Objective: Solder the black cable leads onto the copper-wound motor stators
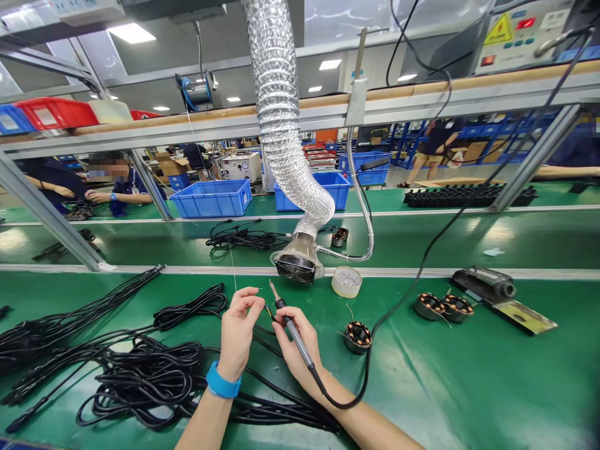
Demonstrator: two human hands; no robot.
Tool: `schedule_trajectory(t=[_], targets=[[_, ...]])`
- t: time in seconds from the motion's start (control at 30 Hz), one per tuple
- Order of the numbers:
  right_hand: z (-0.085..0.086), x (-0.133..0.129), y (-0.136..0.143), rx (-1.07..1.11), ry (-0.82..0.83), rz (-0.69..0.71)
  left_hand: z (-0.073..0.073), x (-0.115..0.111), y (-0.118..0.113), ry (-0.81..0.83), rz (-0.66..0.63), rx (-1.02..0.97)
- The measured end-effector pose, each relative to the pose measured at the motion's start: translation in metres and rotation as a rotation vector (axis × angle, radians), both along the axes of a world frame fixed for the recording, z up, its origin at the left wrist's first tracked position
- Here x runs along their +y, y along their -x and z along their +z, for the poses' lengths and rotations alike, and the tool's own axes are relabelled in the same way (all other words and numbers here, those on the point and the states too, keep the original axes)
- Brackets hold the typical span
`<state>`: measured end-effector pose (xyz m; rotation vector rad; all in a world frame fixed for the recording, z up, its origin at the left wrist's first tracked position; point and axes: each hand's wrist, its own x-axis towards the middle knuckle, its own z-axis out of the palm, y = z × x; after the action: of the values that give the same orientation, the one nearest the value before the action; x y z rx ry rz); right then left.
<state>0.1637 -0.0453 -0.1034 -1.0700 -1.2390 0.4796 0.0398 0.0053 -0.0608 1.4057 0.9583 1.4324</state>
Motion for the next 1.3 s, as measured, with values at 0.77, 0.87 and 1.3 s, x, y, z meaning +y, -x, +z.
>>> schedule_trajectory(t=[0.77, 0.87, 1.3], targets=[[0.005, -0.008, -0.001, -0.097, -0.072, -0.052, -0.006, 0.004, 0.015, -0.261, -0.034, 0.41], [0.004, -0.009, -0.001, -0.101, -0.08, -0.058, -0.009, 0.005, 0.014, -0.219, -0.042, 0.363], [0.003, -0.008, -0.005, -0.052, -0.06, -0.059, -0.011, 0.001, 0.001, 0.081, -0.021, 0.075]])
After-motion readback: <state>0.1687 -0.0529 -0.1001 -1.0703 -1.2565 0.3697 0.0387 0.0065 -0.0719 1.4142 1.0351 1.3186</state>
